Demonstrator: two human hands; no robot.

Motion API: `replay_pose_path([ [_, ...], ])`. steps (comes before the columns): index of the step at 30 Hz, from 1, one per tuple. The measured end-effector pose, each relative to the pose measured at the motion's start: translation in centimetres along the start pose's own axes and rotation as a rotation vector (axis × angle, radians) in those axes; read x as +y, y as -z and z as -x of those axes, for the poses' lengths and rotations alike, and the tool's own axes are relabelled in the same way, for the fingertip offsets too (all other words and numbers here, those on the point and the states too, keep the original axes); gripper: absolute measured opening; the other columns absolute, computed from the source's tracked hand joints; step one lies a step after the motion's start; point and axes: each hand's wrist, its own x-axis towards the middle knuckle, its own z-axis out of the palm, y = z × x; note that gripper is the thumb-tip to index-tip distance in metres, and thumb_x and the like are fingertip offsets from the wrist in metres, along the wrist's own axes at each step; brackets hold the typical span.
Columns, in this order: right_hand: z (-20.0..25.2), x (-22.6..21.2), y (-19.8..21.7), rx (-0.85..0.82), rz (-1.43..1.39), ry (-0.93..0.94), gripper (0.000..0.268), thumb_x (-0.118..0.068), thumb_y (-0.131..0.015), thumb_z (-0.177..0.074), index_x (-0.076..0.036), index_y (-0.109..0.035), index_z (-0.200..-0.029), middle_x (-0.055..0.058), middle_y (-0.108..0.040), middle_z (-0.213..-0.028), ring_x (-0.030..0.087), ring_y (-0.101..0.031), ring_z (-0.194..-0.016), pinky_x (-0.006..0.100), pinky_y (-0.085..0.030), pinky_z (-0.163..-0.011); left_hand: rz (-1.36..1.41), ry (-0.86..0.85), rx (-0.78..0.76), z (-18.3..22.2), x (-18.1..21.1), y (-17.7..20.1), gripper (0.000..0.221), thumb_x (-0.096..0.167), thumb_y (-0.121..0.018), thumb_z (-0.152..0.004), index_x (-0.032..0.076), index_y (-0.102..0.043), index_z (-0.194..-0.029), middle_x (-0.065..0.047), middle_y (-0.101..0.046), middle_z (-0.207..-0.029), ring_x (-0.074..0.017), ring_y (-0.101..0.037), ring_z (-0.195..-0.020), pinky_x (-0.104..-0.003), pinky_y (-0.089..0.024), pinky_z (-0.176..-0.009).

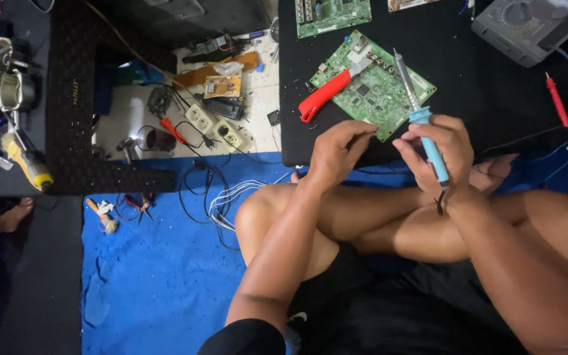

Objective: Desoldering and removing components from a printed circuit board using a soldering iron and a utility knife.

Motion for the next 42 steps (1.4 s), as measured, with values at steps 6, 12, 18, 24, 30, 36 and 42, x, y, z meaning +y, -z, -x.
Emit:
replay_pose_path([
  [6, -0.8, -0.3, 0.1, 0.042, -0.091, -0.017, 0.028, 0.004, -0.088, -0.092, 0.012, -0.073, -0.115, 0.021, -0.067, -0.102, 0.032, -0.07, -0.095, 0.034, -0.062, -0.061, 0.113, -0.015, 0.054, -0.3, -0.5, 0.2, 0.016, 0.006, -0.073, -0.095, 0.018, -0.077, -0.105, -0.001, -0.076, -0.096, -0.0237, -0.076, -0.084, -0.032, -0.062, -0.078],
  [12, -0.4, -2.5, 2.0, -0.088, -0.055, -0.248, 0.03, 0.009, -0.08, -0.095, 0.005, -0.059, -0.116, 0.023, -0.06, -0.12, 0.029, -0.068, -0.091, 0.036, -0.06, -0.078, 0.397, 0.325, 0.078, -0.4, -1.4, 0.6, 0.016, 0.0, -0.065, -0.099, 0.004, -0.069, -0.114, -0.004, -0.068, -0.097, -0.0108, -0.062, -0.074, -0.023, -0.054, -0.069],
  [18, -1.1, -4.0, 2.6, -0.013, -0.071, -0.236, 0.011, 0.008, -0.068, -0.105, 0.01, -0.063, -0.114, 0.028, -0.065, -0.111, 0.031, -0.066, -0.086, 0.039, -0.053, -0.082, 0.747, 0.388, 0.21, -0.3, -3.3, 0.0, 0.022, 0.001, -0.069, -0.098, -0.004, -0.067, -0.119, -0.011, -0.072, -0.109, -0.0126, -0.066, -0.09, -0.025, -0.059, -0.075],
  [24, 0.8, -3.0, 3.3, -0.031, -0.236, -0.352, 0.018, 0.009, -0.055, -0.102, 0.006, -0.054, -0.119, 0.027, -0.063, -0.106, 0.03, -0.064, -0.084, 0.037, -0.056, -0.08, 0.868, 0.39, 0.172, -0.5, -3.2, -0.2, 0.019, 0.002, -0.066, -0.101, -0.004, -0.067, -0.119, -0.01, -0.07, -0.106, -0.0131, -0.066, -0.088, -0.025, -0.06, -0.08],
  [30, 1.3, -1.3, 2.5, -0.019, -0.319, -0.433, 0.02, 0.006, -0.054, -0.104, 0.001, -0.052, -0.124, 0.025, -0.061, -0.114, 0.028, -0.065, -0.09, 0.034, -0.057, -0.081, 0.85, 0.433, 0.088, -0.9, -2.3, -0.3, 0.016, 0.003, -0.067, -0.1, 0.001, -0.07, -0.116, -0.004, -0.069, -0.1, -0.009, -0.062, -0.086, -0.023, -0.058, -0.078],
  [36, -1.0, -1.0, 1.0, -0.134, -0.28, -0.354, 0.044, 0.018, -0.074, -0.093, 0.001, -0.048, -0.125, 0.026, -0.056, -0.124, 0.033, -0.07, -0.102, 0.039, -0.06, -0.087, 0.812, 0.409, -0.114, -0.5, -0.8, -0.8, 0.012, 0.005, -0.07, -0.1, 0.003, -0.071, -0.111, -0.003, -0.07, -0.109, -0.0085, -0.063, -0.086, -0.021, -0.056, -0.078],
  [42, -1.5, -1.3, 0.9, -0.172, -0.301, -0.328, 0.052, 0.02, -0.077, -0.093, -0.003, -0.045, -0.126, 0.02, -0.045, -0.13, 0.033, -0.07, -0.107, 0.04, -0.063, -0.093, 0.686, 0.284, -0.274, -0.7, -0.1, -0.6, 0.016, -0.004, -0.069, -0.098, 0.005, -0.072, -0.11, -0.004, -0.067, -0.112, -0.0118, -0.064, -0.096, -0.023, -0.053, -0.086],
])
